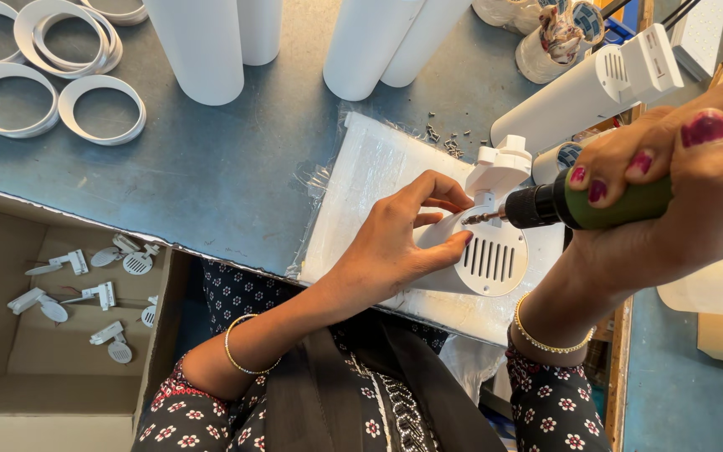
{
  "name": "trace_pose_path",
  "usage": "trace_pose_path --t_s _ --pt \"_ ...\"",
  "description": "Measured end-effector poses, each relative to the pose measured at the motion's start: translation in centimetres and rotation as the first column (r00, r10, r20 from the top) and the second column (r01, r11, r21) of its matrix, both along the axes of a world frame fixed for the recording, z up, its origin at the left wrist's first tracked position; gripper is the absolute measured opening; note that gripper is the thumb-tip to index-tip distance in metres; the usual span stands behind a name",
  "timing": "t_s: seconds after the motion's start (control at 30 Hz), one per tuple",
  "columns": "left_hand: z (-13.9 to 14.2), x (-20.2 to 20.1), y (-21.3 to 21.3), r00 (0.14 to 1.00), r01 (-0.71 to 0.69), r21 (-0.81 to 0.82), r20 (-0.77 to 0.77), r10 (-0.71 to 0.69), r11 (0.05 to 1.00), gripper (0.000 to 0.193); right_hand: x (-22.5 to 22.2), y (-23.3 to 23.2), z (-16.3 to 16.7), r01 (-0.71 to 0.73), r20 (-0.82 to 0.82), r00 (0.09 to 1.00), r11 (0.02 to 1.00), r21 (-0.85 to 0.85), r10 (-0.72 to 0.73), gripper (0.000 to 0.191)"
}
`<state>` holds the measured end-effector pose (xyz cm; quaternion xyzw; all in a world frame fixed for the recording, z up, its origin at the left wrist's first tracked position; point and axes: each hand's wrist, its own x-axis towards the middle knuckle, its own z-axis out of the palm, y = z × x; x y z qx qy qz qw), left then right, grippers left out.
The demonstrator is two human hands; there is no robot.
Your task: The person assembles white cylindrical devices by inserting a metal base into a plastic cylinder, attaching a vented top cap, and securing it with a screwdriver. They repeat this process for multiple units, placing finished assemblies into a cardboard box.
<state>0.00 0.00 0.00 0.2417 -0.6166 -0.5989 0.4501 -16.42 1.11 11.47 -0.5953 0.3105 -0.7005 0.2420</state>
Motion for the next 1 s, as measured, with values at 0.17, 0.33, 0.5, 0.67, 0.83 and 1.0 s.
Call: trace_pose_path --t_s 0.17,0.33,0.5,0.67,0.83,1.0 --pt "0.0 0.4 0.1 1.000 -0.001 0.002 0.001 0.001 1.000 0.035 0.2 -0.3 -0.3 -0.006 -0.058 0.998 0.999 -0.033 0.004 0.015" --pt "0.2 0.4 0.5 1.000 -0.007 -0.015 0.006 0.007 1.000 0.033 0.1 0.2 -0.7 -0.027 0.042 0.999 0.998 0.058 0.025 0.022" --pt "0.6 0.7 0.8 0.998 -0.052 -0.036 0.017 0.052 0.998 0.029 -0.3 -0.4 -0.4 -0.097 0.056 0.994 0.994 0.047 0.095 0.020" --pt "1.3 1.0 0.3 0.997 -0.043 -0.064 0.060 0.047 0.997 0.019 -2.2 -0.9 0.8 -0.068 -0.019 0.997 0.997 0.029 0.068 0.009" --pt "2.7 1.3 -0.8 0.948 -0.033 -0.296 0.293 0.124 0.955 0.012 -5.5 0.3 1.0 0.029 -0.062 0.998 0.999 0.032 -0.027 0.011" --pt "4.6 0.2 -1.2 0.892 0.008 -0.528 0.388 0.233 0.849 0.015 -9.0 2.9 0.4 0.164 -0.083 0.984 0.986 0.042 -0.160 0.013"
